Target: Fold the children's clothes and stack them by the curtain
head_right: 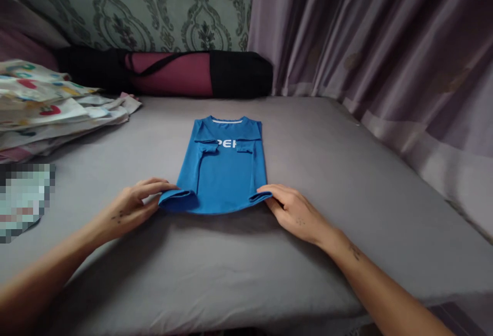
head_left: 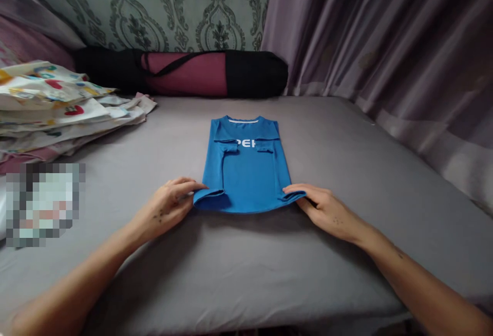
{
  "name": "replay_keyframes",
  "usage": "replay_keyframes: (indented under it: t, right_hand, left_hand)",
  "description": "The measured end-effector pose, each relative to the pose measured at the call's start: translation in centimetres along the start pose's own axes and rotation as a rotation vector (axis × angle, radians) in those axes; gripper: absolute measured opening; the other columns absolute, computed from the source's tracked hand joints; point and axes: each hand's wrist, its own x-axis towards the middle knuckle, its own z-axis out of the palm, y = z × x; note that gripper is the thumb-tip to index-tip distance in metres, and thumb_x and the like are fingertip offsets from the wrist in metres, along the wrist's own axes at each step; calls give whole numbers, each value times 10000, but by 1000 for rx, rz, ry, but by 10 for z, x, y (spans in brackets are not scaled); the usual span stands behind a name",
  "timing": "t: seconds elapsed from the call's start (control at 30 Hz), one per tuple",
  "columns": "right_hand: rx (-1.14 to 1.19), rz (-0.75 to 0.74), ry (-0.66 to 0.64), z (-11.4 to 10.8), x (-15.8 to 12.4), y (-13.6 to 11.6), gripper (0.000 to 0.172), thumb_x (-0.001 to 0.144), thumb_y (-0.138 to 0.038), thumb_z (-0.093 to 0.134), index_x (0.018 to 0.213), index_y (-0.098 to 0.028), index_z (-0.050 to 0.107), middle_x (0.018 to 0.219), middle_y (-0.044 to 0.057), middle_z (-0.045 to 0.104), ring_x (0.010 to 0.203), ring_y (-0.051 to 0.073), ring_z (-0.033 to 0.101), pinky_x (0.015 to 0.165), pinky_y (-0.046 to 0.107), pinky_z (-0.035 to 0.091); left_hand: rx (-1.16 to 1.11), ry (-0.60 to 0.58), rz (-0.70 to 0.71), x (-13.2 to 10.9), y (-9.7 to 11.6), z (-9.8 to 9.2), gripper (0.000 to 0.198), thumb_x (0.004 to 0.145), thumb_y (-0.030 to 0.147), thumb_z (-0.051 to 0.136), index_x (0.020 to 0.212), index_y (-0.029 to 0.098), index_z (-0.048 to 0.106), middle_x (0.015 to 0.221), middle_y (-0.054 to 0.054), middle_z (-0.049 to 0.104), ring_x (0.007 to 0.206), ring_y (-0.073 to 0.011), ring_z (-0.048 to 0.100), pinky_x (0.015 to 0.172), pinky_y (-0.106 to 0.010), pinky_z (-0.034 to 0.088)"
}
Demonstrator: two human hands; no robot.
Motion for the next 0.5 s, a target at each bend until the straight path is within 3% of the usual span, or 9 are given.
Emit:
replay_keyframes:
  t: [0.1,0.2,0.37,0.5]
  right_hand:
    - [20,181,26,0,9,-3,306,967,-356,405,1023,-247,686,886,-12,717,810,185,668,733,320,551]
    - [4,328,114,5,18,-2,321,945,-385,416,990,-225,691,781,-1,703,711,188,652,651,307,524]
    - [-104,454,203,17,30,1,315,895,-334,468,1104,-182,649,824,55,722,707,192,657,655,304,495]
    - [-181,464,203,22,32,1,342,903,-330,446,1167,-182,607,804,47,714,696,198,648,642,306,471]
  left_hand:
    - [-142,-1,-182,10,8,1,409,832,461,468,996,177,712,858,-47,706,739,-176,624,622,-229,481]
    - [-225,23,-330,21,11,6,466,813,554,464,849,159,708,629,-1,631,566,-138,543,502,-205,389]
    - [-114,153,-421,32,12,15,519,794,631,486,835,160,701,631,-16,636,610,-166,562,543,-236,382]
    - [-85,153,-421,33,9,17,509,770,652,524,835,177,693,645,-16,647,615,-168,569,550,-244,371]
